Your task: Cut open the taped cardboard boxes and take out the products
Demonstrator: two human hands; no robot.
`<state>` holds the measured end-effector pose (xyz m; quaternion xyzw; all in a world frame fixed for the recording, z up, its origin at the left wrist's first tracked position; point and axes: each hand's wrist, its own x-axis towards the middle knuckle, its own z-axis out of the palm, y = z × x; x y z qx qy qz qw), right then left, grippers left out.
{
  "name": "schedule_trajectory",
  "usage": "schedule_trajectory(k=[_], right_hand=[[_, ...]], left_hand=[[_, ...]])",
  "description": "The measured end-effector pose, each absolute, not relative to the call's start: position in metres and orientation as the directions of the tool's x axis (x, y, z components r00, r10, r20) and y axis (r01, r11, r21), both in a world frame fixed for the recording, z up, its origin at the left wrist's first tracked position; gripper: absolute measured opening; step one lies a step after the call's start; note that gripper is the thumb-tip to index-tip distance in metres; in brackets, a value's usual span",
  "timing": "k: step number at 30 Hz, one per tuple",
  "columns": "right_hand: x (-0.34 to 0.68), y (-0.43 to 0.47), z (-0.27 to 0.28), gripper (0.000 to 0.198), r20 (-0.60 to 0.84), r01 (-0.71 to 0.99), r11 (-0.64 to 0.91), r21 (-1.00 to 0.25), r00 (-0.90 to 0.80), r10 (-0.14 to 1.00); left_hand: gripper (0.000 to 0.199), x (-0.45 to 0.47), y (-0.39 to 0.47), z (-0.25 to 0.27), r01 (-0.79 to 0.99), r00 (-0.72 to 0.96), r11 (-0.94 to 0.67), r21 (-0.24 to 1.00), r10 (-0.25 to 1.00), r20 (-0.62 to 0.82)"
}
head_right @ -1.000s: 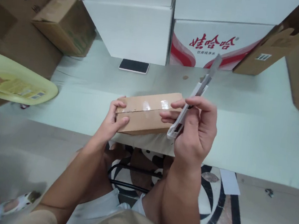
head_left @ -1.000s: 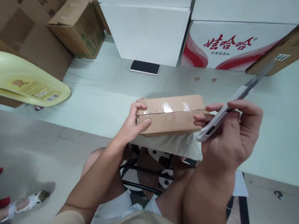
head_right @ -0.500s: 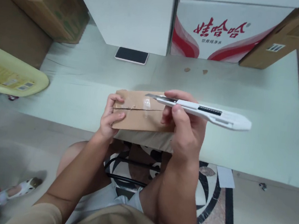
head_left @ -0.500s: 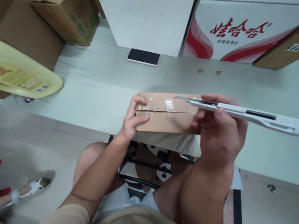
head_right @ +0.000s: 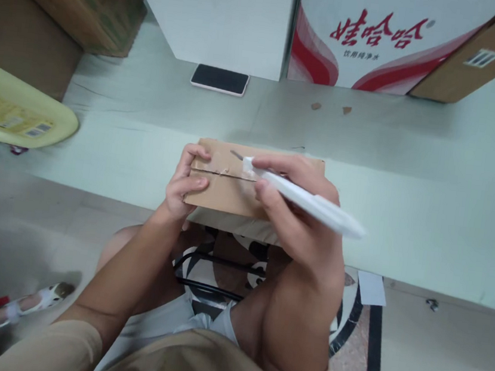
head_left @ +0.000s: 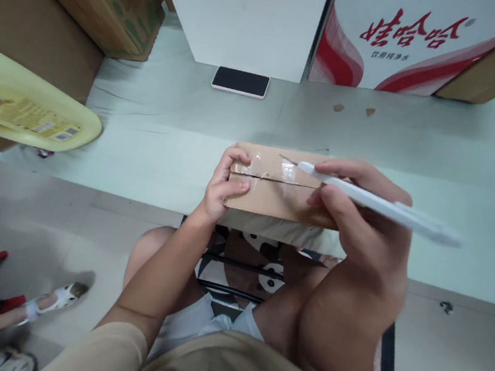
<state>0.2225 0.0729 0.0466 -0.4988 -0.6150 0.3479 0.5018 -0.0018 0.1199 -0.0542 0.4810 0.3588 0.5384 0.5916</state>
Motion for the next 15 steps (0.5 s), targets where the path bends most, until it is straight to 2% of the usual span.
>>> schedule_trajectory(k=[3,11,15], right_hand=[[0.2245,0.0711,0.0456,0.013,0.245,0.241,0.223,-0.944,0.067,0.967],[0.2237,0.0770,0.0446,0.016,0.295,0.372,0.281,-0.885,-0.020,0.955],[0.2238,0.0767,0.0453,0.018,0.327,0.406,0.283,-0.869,0.041,0.944]], left_hand=[[0.048,-0.0017,0.1209,-0.0536,-0.294,0.172,-0.065,0.954,0.978,0.119],[0.050,-0.0006,0.1220,-0.0539,-0.271,0.159,-0.104,0.957,0.976,0.151],[0.048,-0.0010,0.1223,-0.0544,-0.271,0.163,-0.118,0.955,0.973,0.166]])
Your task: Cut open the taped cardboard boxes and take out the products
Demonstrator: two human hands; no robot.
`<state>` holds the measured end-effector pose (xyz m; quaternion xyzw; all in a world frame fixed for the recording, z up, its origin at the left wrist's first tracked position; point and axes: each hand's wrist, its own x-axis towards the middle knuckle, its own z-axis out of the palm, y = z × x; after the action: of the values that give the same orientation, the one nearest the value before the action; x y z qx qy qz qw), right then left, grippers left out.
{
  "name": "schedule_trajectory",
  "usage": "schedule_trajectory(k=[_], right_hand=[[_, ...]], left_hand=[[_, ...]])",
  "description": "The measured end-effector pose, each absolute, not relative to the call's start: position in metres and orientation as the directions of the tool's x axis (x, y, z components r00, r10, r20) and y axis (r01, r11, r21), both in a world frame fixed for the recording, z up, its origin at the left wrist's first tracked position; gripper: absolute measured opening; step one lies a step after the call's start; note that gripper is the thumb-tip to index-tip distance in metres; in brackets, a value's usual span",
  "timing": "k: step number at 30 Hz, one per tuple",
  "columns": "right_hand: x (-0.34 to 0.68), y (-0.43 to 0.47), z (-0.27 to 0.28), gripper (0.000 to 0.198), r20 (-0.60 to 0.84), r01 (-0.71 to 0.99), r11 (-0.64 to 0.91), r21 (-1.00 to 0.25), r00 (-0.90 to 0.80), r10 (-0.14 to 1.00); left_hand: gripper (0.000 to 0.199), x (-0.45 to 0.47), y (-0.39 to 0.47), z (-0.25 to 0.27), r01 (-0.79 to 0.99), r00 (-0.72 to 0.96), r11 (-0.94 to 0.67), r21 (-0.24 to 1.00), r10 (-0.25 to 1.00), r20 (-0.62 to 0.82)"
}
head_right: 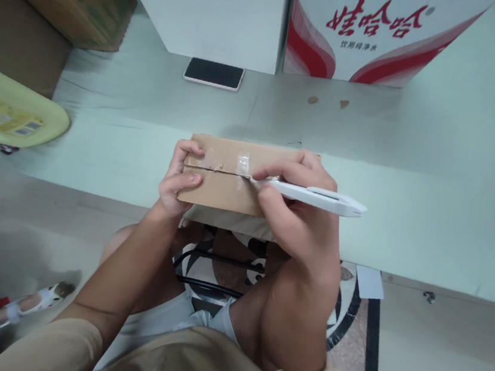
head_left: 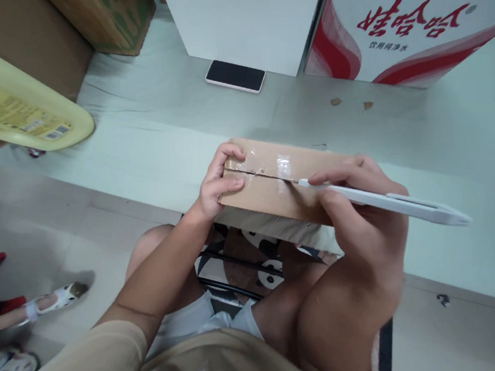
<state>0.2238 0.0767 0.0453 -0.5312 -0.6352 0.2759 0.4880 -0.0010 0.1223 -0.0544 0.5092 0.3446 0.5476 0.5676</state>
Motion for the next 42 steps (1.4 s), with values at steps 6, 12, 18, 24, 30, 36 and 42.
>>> schedule_trajectory(k=[6,12,18,24,30,36,42], right_hand=[[0.225,0.075,0.043,0.018,0.349,0.316,0.297,-0.901,0.124,0.929],[0.225,0.071,0.036,0.018,0.261,0.127,0.236,-0.963,0.245,0.934],[0.228,0.075,0.034,0.018,0.338,0.154,0.301,-0.941,0.394,0.855],[0.228,0.077,0.030,0.022,0.422,0.275,0.328,-0.904,0.445,0.790],[0.224,0.080,0.030,0.022,0.503,0.237,0.447,-0.862,0.505,0.702],[0.226,0.085,0.025,0.020,0.511,0.296,0.419,-0.858,0.571,0.643],[0.227,0.089,0.027,0.016,0.380,0.137,0.371,-0.918,0.562,0.734]], left_hand=[[0.048,0.003,0.122,-0.052,-0.261,0.188,-0.108,0.959,0.969,0.160],[0.047,0.007,0.120,-0.049,-0.282,0.199,-0.078,0.956,0.970,0.138],[0.047,0.006,0.121,-0.052,-0.268,0.202,-0.096,0.959,0.967,0.154],[0.046,0.006,0.122,-0.053,-0.258,0.198,-0.097,0.961,0.969,0.150],[0.049,0.008,0.121,-0.052,-0.259,0.173,-0.086,0.962,0.976,0.134],[0.049,0.007,0.121,-0.055,-0.262,0.167,-0.112,0.959,0.973,0.160],[0.048,0.006,0.123,-0.057,-0.300,0.182,-0.107,0.948,0.969,0.167]])
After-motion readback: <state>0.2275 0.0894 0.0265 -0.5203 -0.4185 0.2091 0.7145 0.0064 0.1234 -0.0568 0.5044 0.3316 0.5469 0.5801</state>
